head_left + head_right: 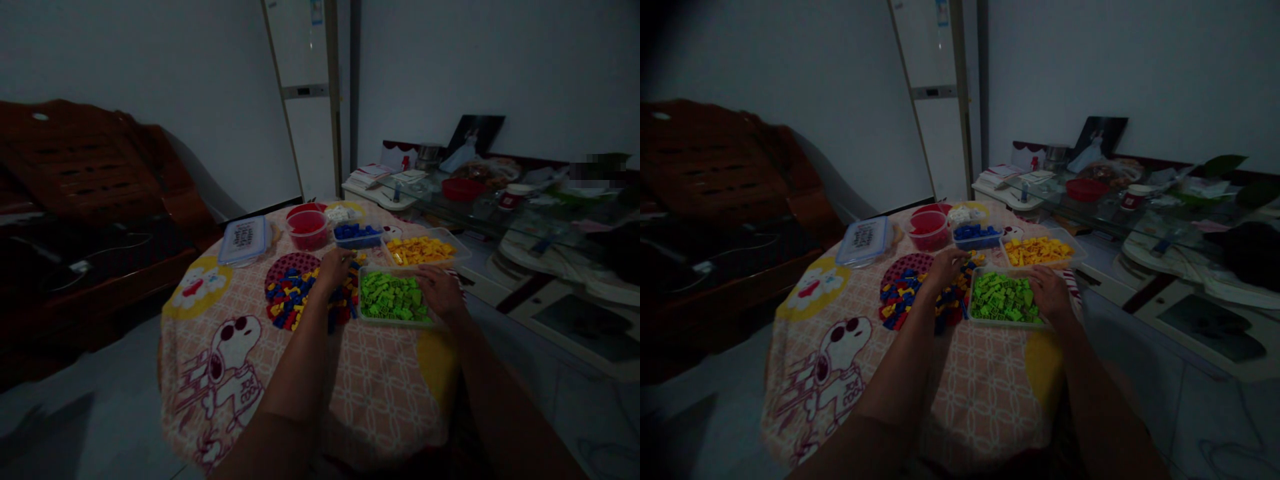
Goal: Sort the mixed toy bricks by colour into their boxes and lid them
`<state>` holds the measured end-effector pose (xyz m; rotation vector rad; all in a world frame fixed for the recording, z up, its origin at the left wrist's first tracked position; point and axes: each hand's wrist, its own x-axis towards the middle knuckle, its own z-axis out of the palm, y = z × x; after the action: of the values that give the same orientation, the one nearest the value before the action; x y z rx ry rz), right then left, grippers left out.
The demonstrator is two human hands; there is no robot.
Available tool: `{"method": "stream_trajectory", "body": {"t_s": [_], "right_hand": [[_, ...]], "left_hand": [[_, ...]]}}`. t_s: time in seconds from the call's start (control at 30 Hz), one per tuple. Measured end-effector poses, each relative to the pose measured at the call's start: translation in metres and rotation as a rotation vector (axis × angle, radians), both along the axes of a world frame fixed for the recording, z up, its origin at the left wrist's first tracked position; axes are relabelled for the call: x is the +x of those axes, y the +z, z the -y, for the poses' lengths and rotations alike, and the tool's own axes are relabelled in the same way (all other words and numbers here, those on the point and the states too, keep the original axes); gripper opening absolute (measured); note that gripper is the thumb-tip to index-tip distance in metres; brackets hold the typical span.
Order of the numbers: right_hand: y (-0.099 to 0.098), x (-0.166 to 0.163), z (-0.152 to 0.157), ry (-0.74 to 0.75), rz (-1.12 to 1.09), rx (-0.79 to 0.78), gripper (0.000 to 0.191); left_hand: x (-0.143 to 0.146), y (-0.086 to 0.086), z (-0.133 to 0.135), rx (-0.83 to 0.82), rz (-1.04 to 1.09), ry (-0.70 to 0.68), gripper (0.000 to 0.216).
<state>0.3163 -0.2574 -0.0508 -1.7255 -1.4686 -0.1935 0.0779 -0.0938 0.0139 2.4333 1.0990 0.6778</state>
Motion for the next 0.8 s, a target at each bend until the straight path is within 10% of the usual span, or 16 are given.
{"method": "stream_trajectory", "body": {"t_s": [0.5,0.8], "right_hand": [[0.0,0.002,-0.001,-0.002,0.018,-0.013,0.03],[-0.001,0.003,0.0,0.009,0.004,0.004,0.03]], "left_hand": [[0.034,0.008,0.043,-0.016,0.082,-0.537,0.029],[0.025,-0.016,0.011,0.088,0.024,-0.063,0.034]]}}
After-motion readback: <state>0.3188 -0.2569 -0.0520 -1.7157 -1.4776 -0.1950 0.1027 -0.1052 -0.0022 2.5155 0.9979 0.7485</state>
